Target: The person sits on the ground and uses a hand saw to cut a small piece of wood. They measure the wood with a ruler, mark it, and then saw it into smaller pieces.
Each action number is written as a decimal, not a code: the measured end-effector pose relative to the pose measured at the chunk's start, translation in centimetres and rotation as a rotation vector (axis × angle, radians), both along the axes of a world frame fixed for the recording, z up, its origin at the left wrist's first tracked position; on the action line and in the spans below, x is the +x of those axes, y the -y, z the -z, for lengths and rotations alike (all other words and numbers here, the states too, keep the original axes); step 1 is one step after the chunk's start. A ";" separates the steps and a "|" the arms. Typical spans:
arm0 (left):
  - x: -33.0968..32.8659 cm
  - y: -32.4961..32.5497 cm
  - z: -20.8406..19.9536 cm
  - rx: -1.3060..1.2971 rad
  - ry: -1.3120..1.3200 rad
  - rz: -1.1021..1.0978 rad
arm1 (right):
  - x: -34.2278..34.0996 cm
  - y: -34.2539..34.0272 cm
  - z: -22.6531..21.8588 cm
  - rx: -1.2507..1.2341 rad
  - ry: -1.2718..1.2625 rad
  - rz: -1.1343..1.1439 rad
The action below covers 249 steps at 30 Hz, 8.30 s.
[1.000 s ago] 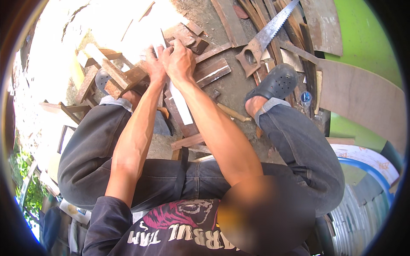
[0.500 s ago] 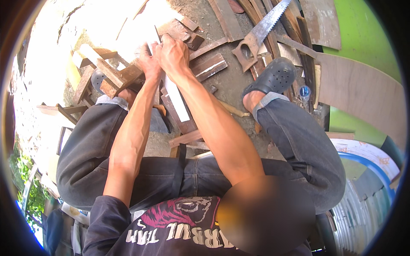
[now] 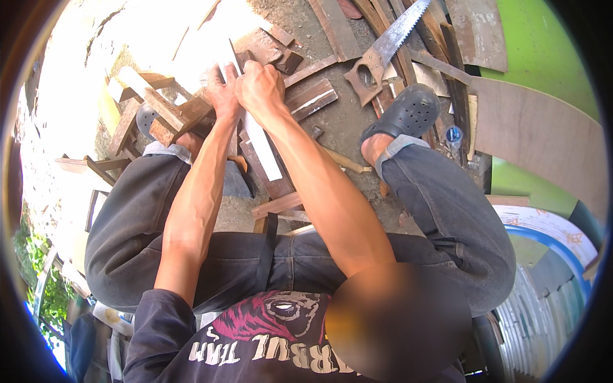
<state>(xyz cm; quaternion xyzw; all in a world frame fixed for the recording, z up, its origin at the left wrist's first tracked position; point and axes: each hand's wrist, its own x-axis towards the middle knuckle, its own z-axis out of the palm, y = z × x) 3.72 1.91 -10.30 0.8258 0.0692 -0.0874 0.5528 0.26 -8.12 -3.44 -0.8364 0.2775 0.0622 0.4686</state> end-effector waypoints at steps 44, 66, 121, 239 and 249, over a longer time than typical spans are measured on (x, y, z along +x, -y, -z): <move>-0.3 0.1 -1.7 0.015 0.029 0.019 | -6.0 -1.2 1.8 0.178 0.019 0.355; -2.1 -1.1 -1.2 -0.032 -0.073 -0.083 | -4.5 -2.6 2.6 -0.007 0.092 0.346; -4.6 -0.6 -4.2 0.685 -0.016 0.560 | -20.5 2.4 -1.2 0.272 -0.139 0.657; -2.4 -11.5 -17.3 -0.331 0.005 -0.501 | -6.3 -3.0 -21.0 0.378 -0.155 -0.185; -0.3 -33.1 1.4 -0.031 -0.731 -1.523 | -7.6 -2.0 -21.2 0.326 -0.142 -0.206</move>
